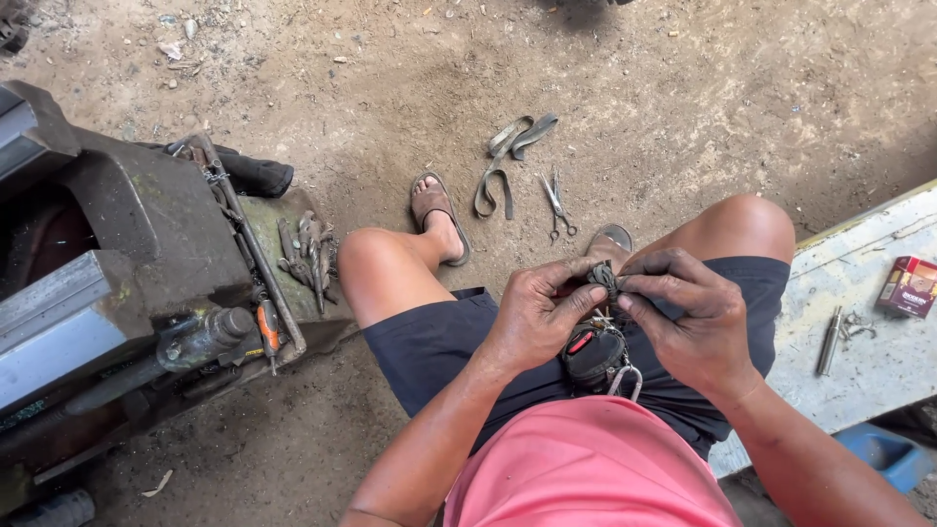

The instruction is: The person is seen inspecting a rubber belt and then standing up to operate and adjust a lathe machine in a workshop.

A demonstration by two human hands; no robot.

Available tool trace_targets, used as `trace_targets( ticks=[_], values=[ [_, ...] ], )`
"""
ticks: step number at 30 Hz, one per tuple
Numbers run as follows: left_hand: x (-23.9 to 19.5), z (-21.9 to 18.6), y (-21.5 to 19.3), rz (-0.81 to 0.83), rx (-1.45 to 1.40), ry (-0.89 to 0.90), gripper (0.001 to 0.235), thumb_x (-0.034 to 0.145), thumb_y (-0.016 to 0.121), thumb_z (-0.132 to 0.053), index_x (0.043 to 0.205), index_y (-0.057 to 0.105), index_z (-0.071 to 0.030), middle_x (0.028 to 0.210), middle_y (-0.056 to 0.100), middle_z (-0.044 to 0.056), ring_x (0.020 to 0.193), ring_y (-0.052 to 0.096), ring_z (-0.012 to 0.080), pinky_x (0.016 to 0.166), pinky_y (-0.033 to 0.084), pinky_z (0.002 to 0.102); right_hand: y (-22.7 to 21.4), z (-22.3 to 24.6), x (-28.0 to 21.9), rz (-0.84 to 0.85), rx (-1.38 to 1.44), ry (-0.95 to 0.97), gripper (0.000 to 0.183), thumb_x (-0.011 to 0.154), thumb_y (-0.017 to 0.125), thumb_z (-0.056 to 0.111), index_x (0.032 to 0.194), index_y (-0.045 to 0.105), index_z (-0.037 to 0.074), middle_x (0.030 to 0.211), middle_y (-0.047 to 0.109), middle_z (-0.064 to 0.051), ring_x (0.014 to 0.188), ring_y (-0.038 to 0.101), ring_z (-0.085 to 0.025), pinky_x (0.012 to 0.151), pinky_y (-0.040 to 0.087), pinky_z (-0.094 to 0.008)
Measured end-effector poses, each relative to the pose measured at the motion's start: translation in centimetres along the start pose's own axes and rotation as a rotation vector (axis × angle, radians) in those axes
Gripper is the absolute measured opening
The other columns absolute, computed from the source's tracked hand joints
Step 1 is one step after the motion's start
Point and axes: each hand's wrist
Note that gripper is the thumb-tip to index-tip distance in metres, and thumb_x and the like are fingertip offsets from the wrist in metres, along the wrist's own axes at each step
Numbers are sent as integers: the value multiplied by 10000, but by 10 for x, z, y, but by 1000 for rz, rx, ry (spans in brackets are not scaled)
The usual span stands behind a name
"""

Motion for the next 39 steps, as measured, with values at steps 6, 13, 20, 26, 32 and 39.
trace_targets(
  ticks=[6, 13, 20, 26, 32, 39],
  values=[
    [-2, -1, 1, 26, 56, 37, 219, 896, 798, -67, 1095, 758, 13, 911, 757, 209, 997, 713, 242, 774, 604, 376, -3, 0, 8, 86, 38, 48, 133, 774, 810, -33, 859, 805, 70, 825, 730, -120, 682, 729, -281, 598, 551, -366],
    [-1, -3, 0, 54, 35, -5, 256, 905, 785, -57, 1128, 737, 57, 920, 745, 252, 984, 700, 259, 736, 615, 354, -7, -3, 11, 157, 34, 105, 130, 730, 823, -49, 805, 781, 48, 788, 716, -113, 668, 718, -276, 604, 547, -362],
    [-1, -1, 0, 56, 105, -12, 258, 907, 777, -62, 1128, 728, 61, 895, 721, 268, 925, 733, 306, 687, 634, 362, -4, -13, 4, 183, -11, 126, 121, 762, 781, -61, 805, 753, 49, 826, 698, -100, 701, 704, -272, 641, 547, -366],
    [-10, 49, 10, -79, -61, -105, 247, 919, 780, -89, 1099, 715, 66, 883, 700, 217, 904, 698, 212, 700, 635, 358, 9, -19, -2, 121, -54, 38, 110, 828, 718, -41, 802, 673, 56, 864, 647, -98, 726, 680, -298, 652, 537, -353],
    [-5, 71, 12, -238, -187, -165, 189, 932, 784, -103, 1035, 707, 37, 871, 702, 160, 871, 660, 143, 708, 630, 330, 28, -12, -10, 10, -138, -88, 124, 794, 690, -61, 801, 607, 31, 1027, 581, -159, 894, 633, -349, 761, 552, -395],
    [3, 72, 11, -301, -152, -145, 143, 909, 816, -110, 926, 704, -22, 840, 709, 90, 845, 618, 82, 731, 584, 276, 39, -1, -14, -46, -284, -267, 189, 717, 683, -79, 788, 555, 40, 1249, 543, -206, 1179, 516, -409, 986, 455, -476]
  ],
)
Point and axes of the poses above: each hand's wrist, its own x-axis towards the middle knuckle, its own y-axis out of the palm, z = x × y
